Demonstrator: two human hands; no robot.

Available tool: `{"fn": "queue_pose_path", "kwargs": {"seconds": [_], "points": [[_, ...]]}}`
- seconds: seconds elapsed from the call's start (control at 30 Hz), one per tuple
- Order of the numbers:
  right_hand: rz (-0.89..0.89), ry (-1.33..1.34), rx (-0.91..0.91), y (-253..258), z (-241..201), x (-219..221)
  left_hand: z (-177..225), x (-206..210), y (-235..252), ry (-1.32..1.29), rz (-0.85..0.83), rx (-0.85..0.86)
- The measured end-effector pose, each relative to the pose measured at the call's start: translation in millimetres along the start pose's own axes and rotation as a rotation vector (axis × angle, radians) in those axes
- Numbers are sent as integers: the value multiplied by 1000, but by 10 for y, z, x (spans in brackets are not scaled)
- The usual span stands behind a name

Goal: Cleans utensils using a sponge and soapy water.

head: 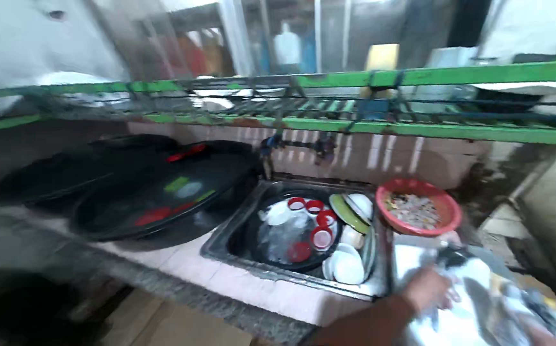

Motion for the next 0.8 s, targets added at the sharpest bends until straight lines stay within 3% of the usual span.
{"fn": "queue_pose_path", "kwargs": {"seconds": [0.1,0.23,0.3,0.4,0.57,0.73,0.8], "points": [[-63,171,187,-142,-379,31,39,0,-78,-120,3,-87],[-215,63,137,-108,-454,148,-6,189,-328,-6,-58,-124],[-146,-65,143,-34,-496,146,-82,252,-400,-17,-62,-137],[-55,-44,223,-72,-413,168,-133,213,-442,-77,1,-140],[-284,-143,-22,-250,-366,315,-174,140,-514,75,83,14],[-81,-235,190,152,-621,119,-175,124,-568,-2,163,-154],[-141,-205,231,143,-670,99,-170,101,-563,-103,149,-196]]}}
Point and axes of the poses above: each hand's wrist, its own y-axis towards the middle knuckle, its own x-axis out of the palm, z = x × y, the point moved 4 cm from there along y, towards the middle knuckle, and after that the axes turned 13 degrees about z, right-handed, at the moved point
